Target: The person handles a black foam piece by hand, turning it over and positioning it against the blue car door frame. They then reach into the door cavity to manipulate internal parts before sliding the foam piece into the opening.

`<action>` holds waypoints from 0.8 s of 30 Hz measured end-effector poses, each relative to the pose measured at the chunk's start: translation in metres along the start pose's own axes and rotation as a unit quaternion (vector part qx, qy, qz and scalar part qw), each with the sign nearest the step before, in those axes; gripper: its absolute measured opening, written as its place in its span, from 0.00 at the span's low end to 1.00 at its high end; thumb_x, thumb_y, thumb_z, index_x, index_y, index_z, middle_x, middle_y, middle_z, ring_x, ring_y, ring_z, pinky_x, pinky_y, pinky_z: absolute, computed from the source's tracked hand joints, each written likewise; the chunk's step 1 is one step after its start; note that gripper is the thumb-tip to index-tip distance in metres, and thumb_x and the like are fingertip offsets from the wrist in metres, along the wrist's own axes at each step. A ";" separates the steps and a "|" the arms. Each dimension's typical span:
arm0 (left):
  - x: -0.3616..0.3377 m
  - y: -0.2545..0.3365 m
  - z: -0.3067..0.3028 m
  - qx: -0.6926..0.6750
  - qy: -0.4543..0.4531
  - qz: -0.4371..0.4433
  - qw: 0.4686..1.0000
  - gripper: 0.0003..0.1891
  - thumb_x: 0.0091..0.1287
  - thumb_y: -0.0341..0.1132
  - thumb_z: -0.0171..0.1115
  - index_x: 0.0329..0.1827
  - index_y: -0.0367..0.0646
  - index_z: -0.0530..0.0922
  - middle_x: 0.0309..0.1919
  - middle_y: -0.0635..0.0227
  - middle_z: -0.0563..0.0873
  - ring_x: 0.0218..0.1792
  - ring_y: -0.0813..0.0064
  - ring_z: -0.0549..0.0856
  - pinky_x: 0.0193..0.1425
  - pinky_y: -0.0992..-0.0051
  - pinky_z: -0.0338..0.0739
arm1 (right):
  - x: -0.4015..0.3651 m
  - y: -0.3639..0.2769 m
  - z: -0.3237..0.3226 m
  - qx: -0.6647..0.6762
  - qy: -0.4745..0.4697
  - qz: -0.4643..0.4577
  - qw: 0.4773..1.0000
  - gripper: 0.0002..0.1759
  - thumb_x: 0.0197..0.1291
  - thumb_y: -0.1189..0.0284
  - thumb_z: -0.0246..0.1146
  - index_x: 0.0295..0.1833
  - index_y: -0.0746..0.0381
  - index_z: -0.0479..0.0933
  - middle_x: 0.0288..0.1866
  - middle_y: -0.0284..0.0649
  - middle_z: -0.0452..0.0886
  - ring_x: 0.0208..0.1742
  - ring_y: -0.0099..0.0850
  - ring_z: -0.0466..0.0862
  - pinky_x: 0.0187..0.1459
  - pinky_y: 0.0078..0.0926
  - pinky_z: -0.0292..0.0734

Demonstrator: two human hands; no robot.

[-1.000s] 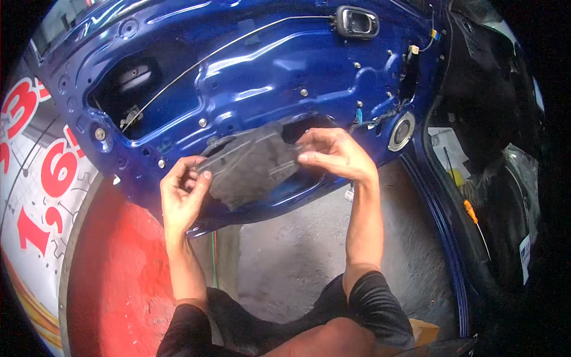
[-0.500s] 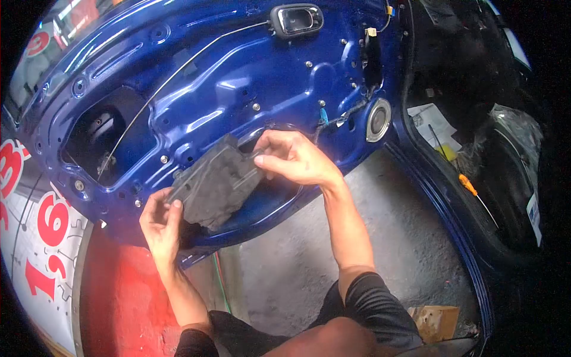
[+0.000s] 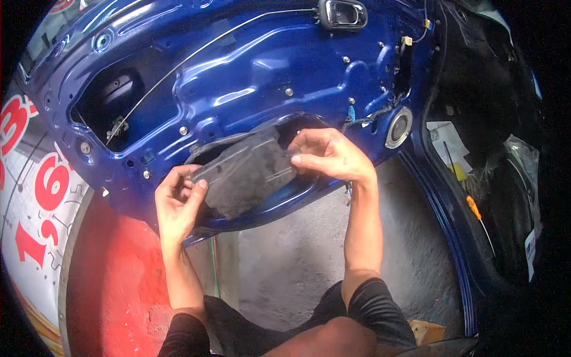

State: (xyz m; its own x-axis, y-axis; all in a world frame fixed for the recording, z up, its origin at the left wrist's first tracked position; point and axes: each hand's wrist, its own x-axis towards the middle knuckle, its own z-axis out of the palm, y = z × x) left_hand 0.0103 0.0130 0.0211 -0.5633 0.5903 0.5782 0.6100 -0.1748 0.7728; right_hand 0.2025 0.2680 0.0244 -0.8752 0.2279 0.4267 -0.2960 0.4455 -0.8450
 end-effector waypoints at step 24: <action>0.002 -0.005 -0.007 0.017 -0.027 -0.010 0.999 0.11 0.65 0.27 0.66 0.48 0.34 0.81 0.29 0.75 0.82 0.28 0.90 0.75 0.32 0.87 0.69 | 0.006 0.001 0.011 -0.066 -0.001 0.016 0.998 0.14 0.64 0.66 0.67 0.42 0.69 0.80 0.25 0.37 0.83 0.28 0.23 0.82 0.32 0.24 0.77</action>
State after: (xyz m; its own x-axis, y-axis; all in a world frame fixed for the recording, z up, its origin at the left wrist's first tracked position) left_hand 0.0024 0.0097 0.0204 -0.5442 0.6357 0.5475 0.6187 -0.1366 0.7736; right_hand 0.1929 0.2603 0.0231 -0.8839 0.2423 0.4001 -0.2155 0.5484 -0.8080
